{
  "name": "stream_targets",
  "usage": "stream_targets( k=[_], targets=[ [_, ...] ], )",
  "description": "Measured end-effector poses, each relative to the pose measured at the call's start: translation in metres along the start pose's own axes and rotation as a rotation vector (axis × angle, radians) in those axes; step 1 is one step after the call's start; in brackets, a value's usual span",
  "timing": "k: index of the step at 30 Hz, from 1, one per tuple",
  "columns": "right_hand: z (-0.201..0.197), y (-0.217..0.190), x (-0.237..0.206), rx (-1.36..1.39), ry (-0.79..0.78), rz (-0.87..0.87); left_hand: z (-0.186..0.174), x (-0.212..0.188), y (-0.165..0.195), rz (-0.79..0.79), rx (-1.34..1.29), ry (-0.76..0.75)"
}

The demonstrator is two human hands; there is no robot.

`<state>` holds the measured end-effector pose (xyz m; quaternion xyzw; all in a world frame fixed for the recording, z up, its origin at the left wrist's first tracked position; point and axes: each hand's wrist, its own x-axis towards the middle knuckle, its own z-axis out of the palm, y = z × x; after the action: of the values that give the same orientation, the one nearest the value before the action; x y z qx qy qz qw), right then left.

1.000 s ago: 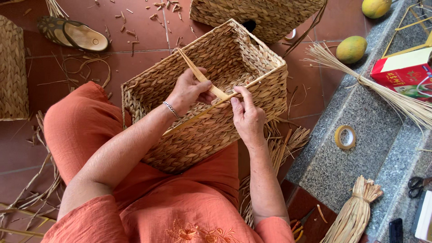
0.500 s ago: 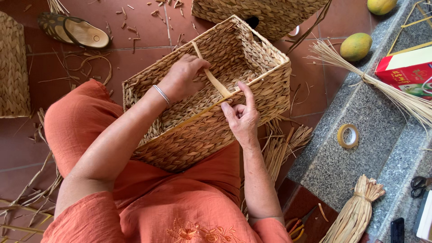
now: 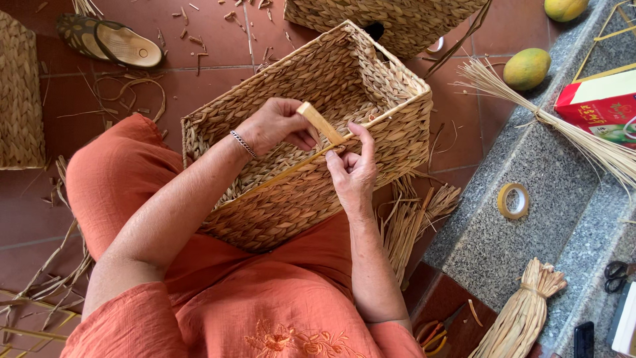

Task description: The person sits on the tiled floor with a woven water-hyacinth basket on their lap and weaves a flat fiber strip through the basket rim to form and secure a handle. They thread the strip through the weave, pull it tight, bend it into a handle loop, and work the ends back into the basket wall.

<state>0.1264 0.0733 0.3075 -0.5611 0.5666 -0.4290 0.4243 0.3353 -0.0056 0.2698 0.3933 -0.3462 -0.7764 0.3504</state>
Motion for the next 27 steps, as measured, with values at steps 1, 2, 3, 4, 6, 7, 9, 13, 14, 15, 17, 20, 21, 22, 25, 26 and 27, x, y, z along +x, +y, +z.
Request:
stream_targets(
  k=[1, 2, 3, 4, 6, 7, 9, 13, 14, 15, 17, 20, 21, 22, 25, 26, 27],
  targets=[
    [0.000, 0.000, 0.000, 0.011, -0.006, -0.002, 0.003, -0.001, -0.001, 0.007, -0.003, -0.025],
    [0.000, 0.001, -0.001, 0.023, -0.014, -0.004, 0.005, -0.001, -0.001, 0.013, -0.007, -0.048],
    [0.000, 0.001, -0.001, 0.040, -0.017, -0.009, 0.006, -0.002, -0.001, 0.020, -0.011, -0.071],
    [0.001, 0.001, -0.002, 0.057, -0.019, -0.014, 0.007, -0.003, -0.001, 0.023, -0.032, -0.062],
    [0.002, 0.002, -0.002, 0.106, -0.021, -0.012, 0.008, -0.002, -0.001, 0.032, -0.074, -0.049],
    [0.003, 0.002, -0.003, 0.139, -0.021, -0.005, 0.009, -0.002, -0.001, 0.028, -0.036, -0.046],
    [0.004, 0.004, -0.005, 0.174, -0.013, 0.012, 0.009, -0.001, -0.003, 0.019, 0.040, -0.041],
    [0.009, 0.012, -0.007, 0.272, 0.001, -0.001, 0.008, 0.004, -0.007, 0.012, 0.055, -0.057],
    [0.010, 0.015, -0.007, 0.318, 0.000, -0.017, 0.009, 0.006, -0.009, 0.016, 0.057, -0.060],
    [0.011, 0.017, -0.007, 0.300, 0.002, -0.022, 0.008, 0.008, -0.010, 0.019, 0.058, -0.062],
    [0.012, 0.020, -0.007, 0.263, 0.009, -0.033, 0.009, 0.013, -0.013, 0.024, 0.093, -0.069],
    [0.013, 0.021, -0.008, 0.259, 0.009, 0.036, 0.007, 0.020, -0.018, 0.035, 0.222, -0.079],
    [0.014, 0.021, -0.008, 0.248, 0.007, 0.035, 0.007, 0.022, -0.019, 0.038, 0.278, -0.082],
    [0.014, 0.020, -0.008, 0.237, 0.006, 0.035, 0.007, 0.023, -0.020, 0.078, 0.332, -0.082],
    [0.017, 0.016, -0.006, 0.210, 0.007, 0.033, 0.006, 0.024, -0.021, 0.145, 0.410, -0.077],
    [0.017, 0.015, -0.006, 0.200, 0.008, 0.032, 0.005, 0.023, -0.021, 0.132, 0.376, -0.070],
    [0.018, 0.014, -0.006, 0.189, 0.007, 0.038, 0.005, 0.022, -0.020, 0.122, 0.345, -0.062]
  ],
)
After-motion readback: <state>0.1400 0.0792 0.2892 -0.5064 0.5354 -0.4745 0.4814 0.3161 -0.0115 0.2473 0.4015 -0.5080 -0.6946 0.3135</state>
